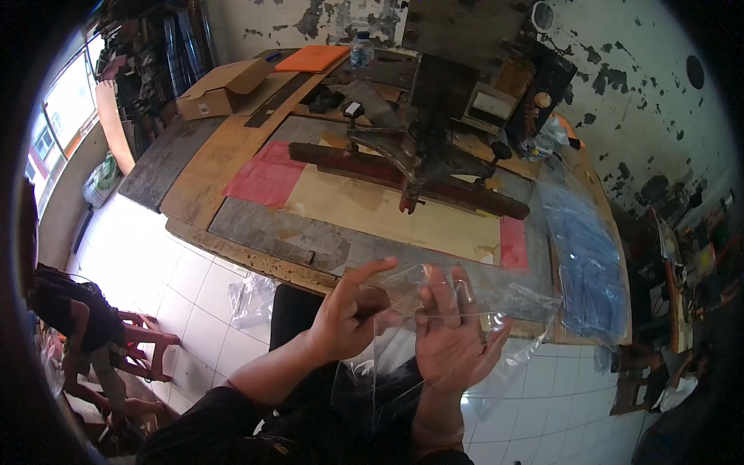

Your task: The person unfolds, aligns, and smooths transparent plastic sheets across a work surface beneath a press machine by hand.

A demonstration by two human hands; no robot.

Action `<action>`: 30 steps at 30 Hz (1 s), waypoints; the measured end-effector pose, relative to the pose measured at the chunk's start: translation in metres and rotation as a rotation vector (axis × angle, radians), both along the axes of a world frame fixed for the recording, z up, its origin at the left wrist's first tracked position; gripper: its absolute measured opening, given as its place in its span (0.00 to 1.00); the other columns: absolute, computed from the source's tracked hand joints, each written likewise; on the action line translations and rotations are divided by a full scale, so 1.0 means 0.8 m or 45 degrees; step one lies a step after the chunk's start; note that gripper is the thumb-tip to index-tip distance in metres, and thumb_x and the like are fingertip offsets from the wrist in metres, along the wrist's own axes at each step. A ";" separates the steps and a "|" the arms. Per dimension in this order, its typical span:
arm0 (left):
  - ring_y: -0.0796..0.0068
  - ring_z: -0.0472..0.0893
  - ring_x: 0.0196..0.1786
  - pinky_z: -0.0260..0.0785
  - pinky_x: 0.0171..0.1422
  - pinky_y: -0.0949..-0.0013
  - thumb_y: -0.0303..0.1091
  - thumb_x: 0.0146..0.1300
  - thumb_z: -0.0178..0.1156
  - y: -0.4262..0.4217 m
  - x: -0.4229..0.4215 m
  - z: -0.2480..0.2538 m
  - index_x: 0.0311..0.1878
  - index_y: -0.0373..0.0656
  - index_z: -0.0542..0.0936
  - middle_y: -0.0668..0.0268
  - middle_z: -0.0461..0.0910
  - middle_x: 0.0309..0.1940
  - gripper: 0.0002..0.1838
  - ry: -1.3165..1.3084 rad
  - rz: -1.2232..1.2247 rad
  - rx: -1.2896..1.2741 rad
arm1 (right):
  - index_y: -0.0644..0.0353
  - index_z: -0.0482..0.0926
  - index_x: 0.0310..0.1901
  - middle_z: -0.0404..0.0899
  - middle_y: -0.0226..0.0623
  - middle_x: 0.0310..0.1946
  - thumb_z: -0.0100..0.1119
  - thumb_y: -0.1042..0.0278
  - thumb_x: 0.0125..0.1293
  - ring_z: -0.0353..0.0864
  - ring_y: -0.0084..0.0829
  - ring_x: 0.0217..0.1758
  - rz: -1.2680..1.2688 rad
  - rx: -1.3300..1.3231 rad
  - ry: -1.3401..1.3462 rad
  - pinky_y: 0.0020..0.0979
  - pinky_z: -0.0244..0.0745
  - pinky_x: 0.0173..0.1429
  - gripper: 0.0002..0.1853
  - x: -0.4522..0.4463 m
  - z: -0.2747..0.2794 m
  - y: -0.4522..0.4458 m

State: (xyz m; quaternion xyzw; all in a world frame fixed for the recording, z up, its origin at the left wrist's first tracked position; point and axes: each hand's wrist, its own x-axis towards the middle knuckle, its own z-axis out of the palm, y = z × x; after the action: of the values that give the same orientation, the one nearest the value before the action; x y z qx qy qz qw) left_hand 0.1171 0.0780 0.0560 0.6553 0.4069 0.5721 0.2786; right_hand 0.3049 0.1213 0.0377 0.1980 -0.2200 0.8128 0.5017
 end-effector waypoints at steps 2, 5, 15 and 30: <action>0.78 0.85 0.34 0.74 0.40 0.74 0.26 0.72 0.70 -0.003 -0.009 0.003 0.79 0.38 0.63 0.64 0.86 0.32 0.37 0.035 0.009 -0.006 | 0.62 0.40 0.88 0.46 0.68 0.86 0.24 0.28 0.83 0.63 0.57 0.83 -0.030 0.007 -0.078 0.48 0.59 0.79 0.48 -0.001 -0.002 -0.001; 0.74 0.88 0.39 0.78 0.46 0.71 0.28 0.73 0.70 0.004 -0.012 0.002 0.75 0.37 0.70 0.61 0.88 0.37 0.31 0.003 0.047 0.049 | 0.62 0.41 0.88 0.49 0.73 0.84 0.22 0.29 0.84 0.64 0.59 0.82 -0.042 0.258 -0.176 0.48 0.59 0.79 0.47 0.001 -0.016 0.008; 0.70 0.92 0.45 0.82 0.51 0.68 0.33 0.73 0.71 -0.002 -0.020 0.032 0.53 0.35 0.89 0.56 0.92 0.43 0.12 -0.062 0.073 -0.007 | 0.64 0.45 0.87 0.54 0.75 0.82 0.12 0.25 0.81 0.60 0.60 0.85 -0.191 0.436 -0.394 0.51 0.51 0.84 0.51 0.001 -0.020 -0.010; 0.73 0.92 0.45 0.82 0.50 0.70 0.28 0.74 0.68 0.001 -0.020 0.029 0.59 0.39 0.88 0.59 0.93 0.46 0.13 -0.430 0.025 -0.175 | 0.66 0.48 0.86 0.61 0.71 0.79 0.12 0.20 0.78 0.60 0.59 0.86 -0.441 0.704 -0.895 0.55 0.45 0.88 0.55 0.004 -0.022 -0.022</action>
State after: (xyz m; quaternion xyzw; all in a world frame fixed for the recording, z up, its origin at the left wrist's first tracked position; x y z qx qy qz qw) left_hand 0.1007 0.0788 0.0790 0.5255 0.3988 0.6475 0.3815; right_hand 0.3081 0.1039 0.0199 -0.0024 -0.6141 0.6461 0.4533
